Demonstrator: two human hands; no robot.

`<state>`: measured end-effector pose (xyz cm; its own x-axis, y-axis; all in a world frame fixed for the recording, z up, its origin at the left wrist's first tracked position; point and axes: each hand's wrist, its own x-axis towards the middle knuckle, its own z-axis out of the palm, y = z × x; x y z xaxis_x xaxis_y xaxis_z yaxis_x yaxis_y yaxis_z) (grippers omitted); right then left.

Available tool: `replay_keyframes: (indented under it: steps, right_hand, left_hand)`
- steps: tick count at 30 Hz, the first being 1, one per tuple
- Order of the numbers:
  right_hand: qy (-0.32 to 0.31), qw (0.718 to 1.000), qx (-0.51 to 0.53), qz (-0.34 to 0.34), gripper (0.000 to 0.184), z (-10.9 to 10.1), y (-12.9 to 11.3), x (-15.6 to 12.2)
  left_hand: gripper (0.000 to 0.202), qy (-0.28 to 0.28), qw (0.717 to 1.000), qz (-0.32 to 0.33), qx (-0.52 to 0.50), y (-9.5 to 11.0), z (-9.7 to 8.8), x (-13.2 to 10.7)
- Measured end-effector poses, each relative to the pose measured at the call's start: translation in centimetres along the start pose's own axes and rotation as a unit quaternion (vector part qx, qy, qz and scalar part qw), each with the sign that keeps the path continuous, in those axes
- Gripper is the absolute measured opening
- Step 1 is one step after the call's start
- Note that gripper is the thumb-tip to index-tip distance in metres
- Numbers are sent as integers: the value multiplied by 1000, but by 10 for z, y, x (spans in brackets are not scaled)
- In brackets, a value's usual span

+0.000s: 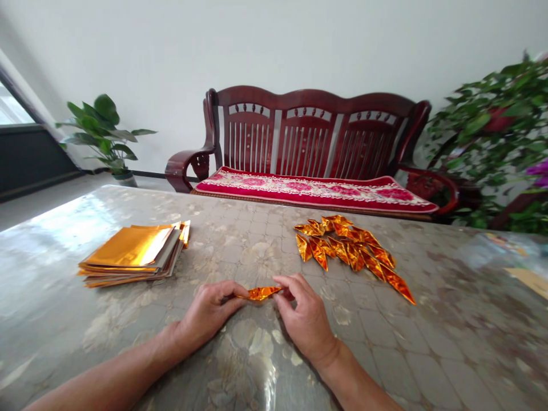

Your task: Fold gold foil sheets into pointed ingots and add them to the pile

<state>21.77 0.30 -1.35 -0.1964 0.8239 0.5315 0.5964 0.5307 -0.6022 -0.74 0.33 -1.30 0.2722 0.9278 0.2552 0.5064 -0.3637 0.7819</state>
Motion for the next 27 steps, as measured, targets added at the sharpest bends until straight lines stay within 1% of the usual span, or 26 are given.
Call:
replay_keyframes:
  steps: [3,7,11,13,16,20,24,27]
  right_hand:
    - [-14,1000,12,18,22,0,0,0]
    - [-12,998,35,47,26,2,2,-2]
    - [-31,994,58,89,28,4,3,-4]
    - [-37,992,72,99,28,4,1,-3]
    - [-38,991,89,97,24,2,-3,-2]
    - [-42,993,74,82,18,2,-5,-2]
    - [-35,993,66,91,24,4,-2,-3]
    - [-9,996,55,67,30,5,0,-2]
  left_hand:
    - [13,-7,1000,4,-10,1,0,-1]
    - [13,-18,1000,9,-19,2,0,-1]
    - [13,-25,999,11,-21,1,1,-1]
    - [12,-27,999,12,-16,0,1,-1]
    - [12,-29,999,16,-10,0,1,-2]
    - [12,-39,999,20,-11,0,1,-3]
    - [13,-45,999,19,-11,1,1,-2]
    - [15,-41,999,16,-20,1,1,-2]
